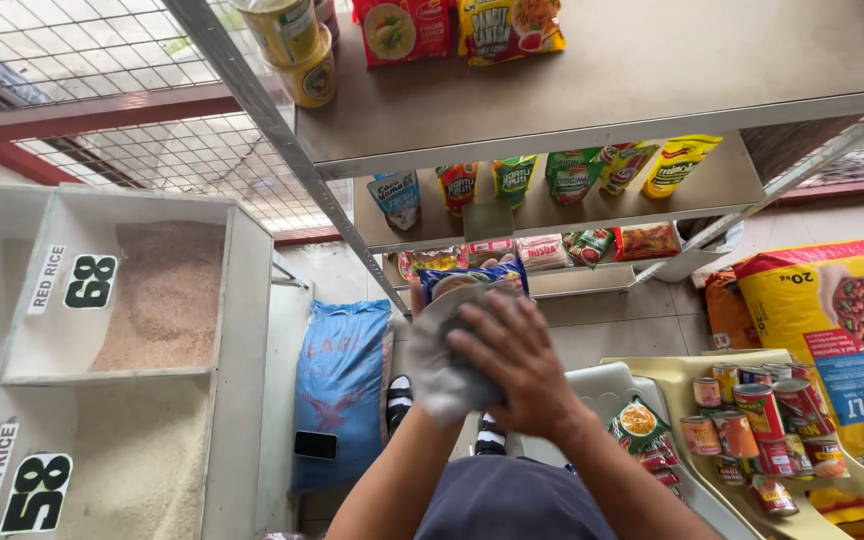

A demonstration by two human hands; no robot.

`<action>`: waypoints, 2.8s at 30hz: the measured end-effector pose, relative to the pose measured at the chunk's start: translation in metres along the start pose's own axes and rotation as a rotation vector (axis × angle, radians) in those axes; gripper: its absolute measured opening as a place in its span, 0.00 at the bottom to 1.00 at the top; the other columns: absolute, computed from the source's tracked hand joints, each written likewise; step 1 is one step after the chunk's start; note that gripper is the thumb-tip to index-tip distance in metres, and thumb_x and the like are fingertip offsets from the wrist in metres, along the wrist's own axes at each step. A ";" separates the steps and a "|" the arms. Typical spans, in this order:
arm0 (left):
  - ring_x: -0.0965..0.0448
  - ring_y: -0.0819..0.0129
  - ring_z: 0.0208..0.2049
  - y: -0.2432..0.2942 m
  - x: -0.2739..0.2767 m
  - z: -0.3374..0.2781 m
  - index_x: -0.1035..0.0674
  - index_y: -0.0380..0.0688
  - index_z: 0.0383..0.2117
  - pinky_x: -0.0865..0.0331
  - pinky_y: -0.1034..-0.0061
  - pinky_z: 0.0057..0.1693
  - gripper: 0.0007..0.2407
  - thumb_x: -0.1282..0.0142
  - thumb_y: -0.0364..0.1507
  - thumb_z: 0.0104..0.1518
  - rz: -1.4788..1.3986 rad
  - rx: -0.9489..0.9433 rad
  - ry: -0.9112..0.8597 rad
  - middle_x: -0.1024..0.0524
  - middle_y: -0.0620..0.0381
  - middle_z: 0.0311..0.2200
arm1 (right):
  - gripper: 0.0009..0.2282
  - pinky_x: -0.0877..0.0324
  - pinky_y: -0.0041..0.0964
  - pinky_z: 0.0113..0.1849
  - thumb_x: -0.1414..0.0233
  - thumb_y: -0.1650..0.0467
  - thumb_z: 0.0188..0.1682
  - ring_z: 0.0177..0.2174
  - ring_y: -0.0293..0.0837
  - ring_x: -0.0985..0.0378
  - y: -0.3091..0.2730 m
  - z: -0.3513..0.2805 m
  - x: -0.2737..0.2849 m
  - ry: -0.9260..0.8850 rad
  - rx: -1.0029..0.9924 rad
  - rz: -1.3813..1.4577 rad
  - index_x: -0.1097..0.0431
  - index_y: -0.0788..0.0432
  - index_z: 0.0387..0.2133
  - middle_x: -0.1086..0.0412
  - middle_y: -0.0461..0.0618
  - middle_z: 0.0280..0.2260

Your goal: Wiping down instant noodle packets with a cloth and placing them on a shelf.

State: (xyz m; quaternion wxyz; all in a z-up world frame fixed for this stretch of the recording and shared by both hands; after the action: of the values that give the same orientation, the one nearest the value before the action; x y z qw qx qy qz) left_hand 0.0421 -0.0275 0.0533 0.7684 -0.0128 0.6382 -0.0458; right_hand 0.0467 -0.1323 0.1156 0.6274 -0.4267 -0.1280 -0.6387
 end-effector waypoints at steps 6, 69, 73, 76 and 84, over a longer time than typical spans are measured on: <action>0.28 0.49 0.60 -0.003 0.035 0.008 0.29 0.42 0.63 0.40 0.52 0.67 0.35 0.62 0.59 0.60 0.035 -0.107 0.236 0.27 0.45 0.60 | 0.30 0.54 0.59 0.67 0.48 0.67 0.41 0.69 0.61 0.45 0.017 0.004 0.002 0.051 -0.225 -0.051 0.35 0.54 0.63 0.41 0.57 0.67; 0.33 0.53 0.67 -0.021 0.044 0.002 0.44 0.50 0.73 0.40 0.54 0.71 0.31 0.62 0.51 0.67 0.192 0.026 0.209 0.39 0.49 0.70 | 0.28 0.56 0.63 0.66 0.48 0.64 0.44 0.67 0.66 0.46 0.006 0.005 0.018 0.094 -0.211 -0.038 0.35 0.57 0.61 0.44 0.62 0.67; 0.32 0.55 0.67 -0.018 0.023 0.011 0.43 0.49 0.74 0.40 0.56 0.73 0.29 0.63 0.49 0.71 0.119 0.086 0.006 0.41 0.48 0.73 | 0.27 0.54 0.63 0.65 0.48 0.64 0.42 0.66 0.63 0.43 -0.013 -0.005 0.007 0.012 0.050 0.052 0.31 0.53 0.58 0.40 0.57 0.65; 0.31 0.53 0.66 -0.012 0.003 0.009 0.43 0.46 0.75 0.40 0.55 0.73 0.29 0.63 0.49 0.73 0.003 0.121 -0.080 0.42 0.44 0.73 | 0.25 0.51 0.61 0.67 0.48 0.66 0.43 0.66 0.59 0.40 0.010 -0.016 0.005 0.043 0.053 0.088 0.31 0.53 0.58 0.37 0.55 0.64; 0.33 0.46 0.67 -0.014 0.033 0.011 0.43 0.46 0.75 0.41 0.50 0.71 0.26 0.65 0.45 0.74 -0.067 0.130 0.097 0.40 0.46 0.71 | 0.26 0.52 0.60 0.66 0.48 0.66 0.42 0.66 0.60 0.41 -0.009 0.002 0.014 0.113 -0.066 0.035 0.31 0.57 0.57 0.38 0.59 0.63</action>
State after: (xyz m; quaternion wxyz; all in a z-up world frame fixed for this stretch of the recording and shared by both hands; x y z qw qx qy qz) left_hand 0.0579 -0.0449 0.0244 0.7337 0.0179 0.6697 -0.1135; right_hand 0.0413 -0.1388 0.1308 0.6303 -0.4125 -0.0636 -0.6547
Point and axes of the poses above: each hand's wrist, its own z-axis towards the middle knuckle, its own x-axis out of the back of the hand, y = z × x, the point moved 5 cm from there along z, towards the middle knuckle
